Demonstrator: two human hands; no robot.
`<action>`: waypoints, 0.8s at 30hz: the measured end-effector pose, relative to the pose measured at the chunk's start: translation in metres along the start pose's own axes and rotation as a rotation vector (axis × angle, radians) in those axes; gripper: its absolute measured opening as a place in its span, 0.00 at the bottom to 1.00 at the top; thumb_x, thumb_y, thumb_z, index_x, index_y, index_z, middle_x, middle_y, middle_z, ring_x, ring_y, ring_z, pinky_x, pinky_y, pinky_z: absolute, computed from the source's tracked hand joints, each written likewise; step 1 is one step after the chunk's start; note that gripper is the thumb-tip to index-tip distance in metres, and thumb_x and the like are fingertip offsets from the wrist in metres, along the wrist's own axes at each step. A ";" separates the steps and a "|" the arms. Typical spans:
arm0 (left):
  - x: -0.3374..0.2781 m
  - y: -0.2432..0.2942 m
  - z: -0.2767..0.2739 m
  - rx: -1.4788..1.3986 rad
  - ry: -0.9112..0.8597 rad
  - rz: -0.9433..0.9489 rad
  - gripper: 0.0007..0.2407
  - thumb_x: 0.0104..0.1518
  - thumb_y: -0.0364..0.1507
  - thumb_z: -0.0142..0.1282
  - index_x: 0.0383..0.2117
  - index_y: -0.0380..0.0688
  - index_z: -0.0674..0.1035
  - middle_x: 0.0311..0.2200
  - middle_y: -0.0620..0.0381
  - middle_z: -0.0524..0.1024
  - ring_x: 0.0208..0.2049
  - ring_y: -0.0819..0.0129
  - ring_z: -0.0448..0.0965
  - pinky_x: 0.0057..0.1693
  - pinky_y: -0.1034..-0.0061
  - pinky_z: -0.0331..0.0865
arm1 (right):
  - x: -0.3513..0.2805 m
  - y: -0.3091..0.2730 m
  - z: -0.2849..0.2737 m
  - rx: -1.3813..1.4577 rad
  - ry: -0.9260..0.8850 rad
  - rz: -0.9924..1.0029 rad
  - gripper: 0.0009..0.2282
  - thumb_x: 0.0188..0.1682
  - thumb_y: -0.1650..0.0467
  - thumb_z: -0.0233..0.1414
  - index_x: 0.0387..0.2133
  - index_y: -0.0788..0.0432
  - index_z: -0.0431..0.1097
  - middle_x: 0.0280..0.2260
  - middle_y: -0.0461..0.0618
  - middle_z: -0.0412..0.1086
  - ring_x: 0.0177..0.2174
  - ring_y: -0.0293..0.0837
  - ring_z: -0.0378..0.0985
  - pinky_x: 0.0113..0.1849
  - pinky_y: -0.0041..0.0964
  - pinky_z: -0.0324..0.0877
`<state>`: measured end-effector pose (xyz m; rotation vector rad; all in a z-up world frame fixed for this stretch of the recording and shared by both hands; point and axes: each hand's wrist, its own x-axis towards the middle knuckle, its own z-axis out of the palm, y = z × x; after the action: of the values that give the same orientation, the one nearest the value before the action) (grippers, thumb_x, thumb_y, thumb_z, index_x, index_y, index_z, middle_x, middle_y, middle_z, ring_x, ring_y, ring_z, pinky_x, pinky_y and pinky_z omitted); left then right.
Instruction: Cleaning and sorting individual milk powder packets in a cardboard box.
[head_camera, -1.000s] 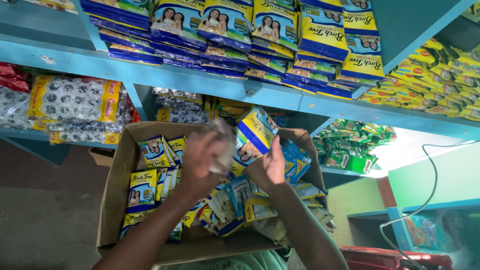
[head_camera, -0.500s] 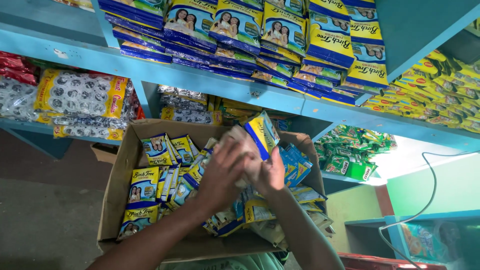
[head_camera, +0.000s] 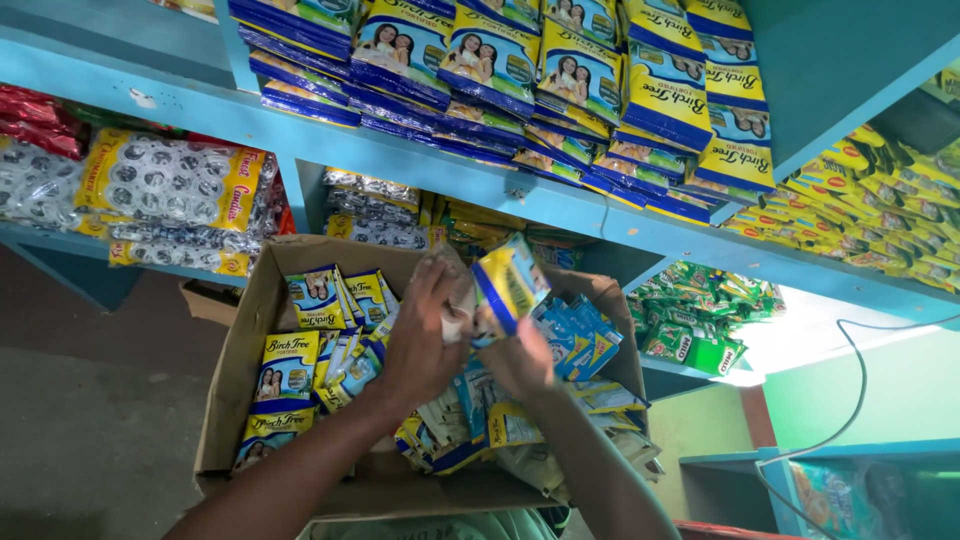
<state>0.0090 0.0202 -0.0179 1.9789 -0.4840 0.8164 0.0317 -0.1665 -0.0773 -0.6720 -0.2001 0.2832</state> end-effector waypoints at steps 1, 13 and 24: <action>0.003 0.008 -0.003 0.002 0.004 0.000 0.23 0.62 0.35 0.52 0.60 0.33 0.71 0.65 0.32 0.62 0.66 0.27 0.58 0.66 0.40 0.61 | -0.004 0.000 0.023 -0.002 -0.004 0.002 0.28 0.52 0.55 0.44 0.53 0.68 0.69 0.50 0.71 0.71 0.49 0.67 0.75 0.56 0.66 0.61; -0.006 0.025 0.007 0.124 -0.060 0.307 0.20 0.67 0.32 0.44 0.66 0.50 0.68 0.68 0.48 0.63 0.70 0.41 0.59 0.69 0.40 0.54 | -0.015 -0.027 0.049 -0.012 -0.063 -0.057 0.35 0.53 0.49 0.37 0.54 0.72 0.65 0.50 0.72 0.70 0.50 0.68 0.73 0.54 0.69 0.60; -0.008 -0.023 -0.012 -0.315 -0.068 -0.254 0.22 0.62 0.39 0.58 0.59 0.42 0.71 0.46 0.39 0.76 0.45 0.30 0.79 0.44 0.38 0.77 | -0.007 -0.056 0.056 0.098 -0.023 -0.183 0.35 0.42 0.56 0.51 0.59 0.69 0.60 0.58 0.68 0.64 0.58 0.69 0.66 0.59 0.74 0.51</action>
<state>0.0131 0.0428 -0.0333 1.7346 -0.3652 0.4825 0.0206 -0.1776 0.0007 -0.5494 -0.2662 0.1240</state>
